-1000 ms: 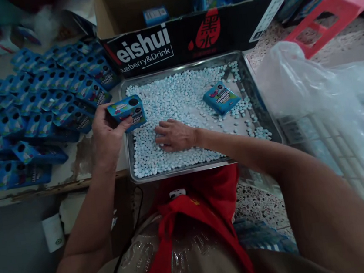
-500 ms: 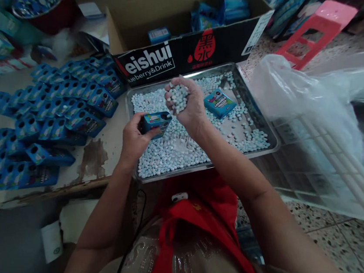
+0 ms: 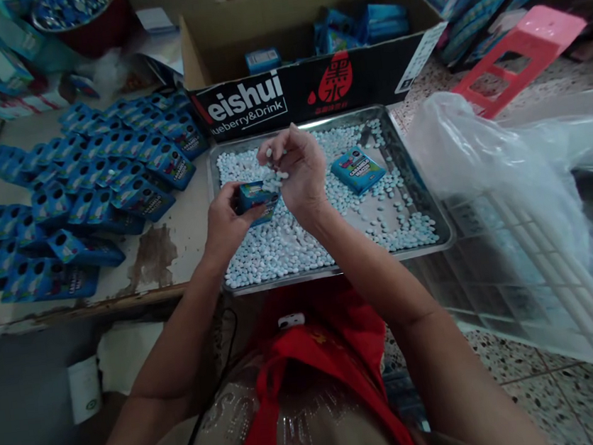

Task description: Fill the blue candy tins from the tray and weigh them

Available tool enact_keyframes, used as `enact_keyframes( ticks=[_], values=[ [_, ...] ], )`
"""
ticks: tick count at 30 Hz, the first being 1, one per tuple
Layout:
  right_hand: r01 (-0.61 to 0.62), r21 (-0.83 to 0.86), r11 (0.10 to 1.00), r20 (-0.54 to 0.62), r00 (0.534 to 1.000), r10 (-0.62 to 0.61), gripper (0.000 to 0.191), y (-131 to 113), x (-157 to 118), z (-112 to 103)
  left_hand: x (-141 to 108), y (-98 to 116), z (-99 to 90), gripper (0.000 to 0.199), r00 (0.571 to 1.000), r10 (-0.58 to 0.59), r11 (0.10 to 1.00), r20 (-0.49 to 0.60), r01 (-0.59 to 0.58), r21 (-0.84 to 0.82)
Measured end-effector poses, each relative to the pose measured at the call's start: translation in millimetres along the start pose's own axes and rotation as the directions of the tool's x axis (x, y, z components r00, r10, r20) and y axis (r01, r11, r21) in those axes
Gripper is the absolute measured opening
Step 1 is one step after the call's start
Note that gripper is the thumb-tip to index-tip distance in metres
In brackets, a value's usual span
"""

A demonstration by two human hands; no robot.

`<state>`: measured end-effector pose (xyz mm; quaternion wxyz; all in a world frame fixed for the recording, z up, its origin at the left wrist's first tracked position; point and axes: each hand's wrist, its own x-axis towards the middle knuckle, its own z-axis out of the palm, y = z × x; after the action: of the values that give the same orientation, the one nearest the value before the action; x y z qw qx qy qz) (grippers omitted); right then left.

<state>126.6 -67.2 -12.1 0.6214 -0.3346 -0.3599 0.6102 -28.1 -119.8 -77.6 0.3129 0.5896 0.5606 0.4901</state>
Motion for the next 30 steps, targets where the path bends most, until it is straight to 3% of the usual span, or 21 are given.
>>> enact_keyframes(
  ticks=[4, 7, 9, 11, 12, 13, 14, 16, 17, 18, 19, 20, 23, 25, 26, 27, 28, 29, 30],
  values=[
    [0.093, -0.071, 0.993, 0.13, 0.988, -0.084, 0.059, -6.5, 2.5, -12.3, 6.8, -10.4, 1.2, 0.048, 0.999, -0.042, 0.995, 0.001, 0.041, -0.091],
    [0.206, -0.202, 0.958, 0.184, 0.968, -0.169, 0.052, -0.5, 5.7, -51.8, 14.9, -20.3, -5.9, 0.049, 0.999, -0.044, 0.981, -0.019, 0.039, -0.189],
    [0.3, -0.43, 0.851, 0.211, 0.95, -0.229, 0.039, 10.4, -1.8, -83.9, 19.8, -26.1, -12.7, 0.049, 0.999, -0.031, 0.978, -0.014, 0.028, -0.205],
    [0.43, -0.626, 0.651, 0.42, 0.889, -0.183, 0.03, 23.2, -18.0, -107.1, 23.9, -30.4, -19.1, 0.049, 1.0, -0.014, 0.983, 0.015, 0.017, -0.185],
    [0.533, -0.649, 0.542, 0.58, 0.809, -0.101, 0.027, 29.5, -27.8, -112.5, 25.8, -31.9, -21.9, 0.048, 1.0, -0.001, 0.985, 0.028, 0.006, -0.17],
    [0.649, -0.611, 0.453, 0.728, 0.685, 0.001, 0.024, 35.7, -37.4, -113.2, 27.7, -32.9, -24.5, 0.047, 0.999, 0.014, 0.988, 0.032, -0.009, -0.154],
    [0.756, -0.522, 0.395, 0.842, 0.53, 0.1, 0.022, 42.1, -45.9, -109.4, 29.6, -33.4, -26.8, 0.047, 0.999, 0.03, 0.99, 0.035, -0.025, -0.138],
    [0.887, -0.304, 0.348, 0.946, 0.238, 0.219, 0.029, 55.6, -57.1, -92.3, 33.4, -33.3, -31.9, 0.047, 0.996, 0.053, 0.991, 0.075, -0.043, -0.126],
    [0.914, -0.219, 0.341, 0.96, 0.139, 0.245, 0.036, 62.5, -59.5, -81.7, 35.0, -32.6, -35.0, 0.046, 0.992, 0.061, 0.989, 0.112, -0.045, -0.138],
    [0.928, -0.163, 0.336, 0.963, 0.074, 0.261, 0.04, 69.1, -60.0, -71.6, 36.0, -31.7, -38.6, 0.046, 0.986, 0.068, 0.986, 0.151, -0.043, -0.164],
    [0.936, -0.137, 0.324, 0.96, 0.044, 0.277, 0.042, 74.9, -59.3, -63.0, 36.5, -30.5, -42.6, 0.046, 0.98, 0.077, 0.979, 0.185, -0.04, -0.198],
    [0.943, -0.133, 0.304, 0.954, 0.039, 0.298, 0.04, 79.4, -57.9, -56.4, 36.1, -29.4, -46.8, 0.046, 0.974, 0.088, 0.971, 0.209, -0.037, -0.237],
    [0.954, -0.192, 0.231, 0.9, 0.078, 0.428, 0.037, 84.0, -53.6, -49.2, 31.1, -27.1, -57.4, 0.048, 0.966, 0.093, 0.947, 0.242, -0.011, -0.32],
    [0.934, -0.299, 0.194, 0.831, 0.156, 0.534, 0.035, 80.6, -50.4, -51.3, 26.2, -27.6, -59.6, 0.05, 0.966, 0.07, 0.937, 0.251, 0.023, -0.349],
    [0.899, -0.402, 0.174, 0.787, 0.242, 0.567, 0.031, 77.8, -47.9, -52.9, 23.9, -28.6, -58.8, 0.051, 0.967, 0.056, 0.93, 0.25, 0.04, -0.365],
    [0.822, -0.547, 0.162, 0.731, 0.374, 0.571, 0.027, 74.6, -44.7, -54.5, 21.9, -29.8, -57.0, 0.052, 0.968, 0.045, 0.923, 0.247, 0.055, -0.382],
    [0.666, -0.72, 0.195, 0.646, 0.54, 0.539, 0.026, 71.1, -40.5, -56.0, 20.3, -31.4, -54.5, 0.054, 0.969, 0.036, 0.915, 0.244, 0.067, -0.399],
    [0.435, -0.856, 0.28, 0.517, 0.702, 0.49, 0.03, 67.1, -35.7, -57.4, 19.2, -33.0, -51.7, 0.055, 0.97, 0.032, 0.906, 0.241, 0.074, -0.417],
    [0.179, -0.898, 0.402, 0.362, 0.818, 0.447, 0.036, 62.4, -30.4, -58.8, 18.4, -34.5, -49.1, 0.056, 0.971, 0.033, 0.895, 0.235, 0.076, -0.439]
  ],
)
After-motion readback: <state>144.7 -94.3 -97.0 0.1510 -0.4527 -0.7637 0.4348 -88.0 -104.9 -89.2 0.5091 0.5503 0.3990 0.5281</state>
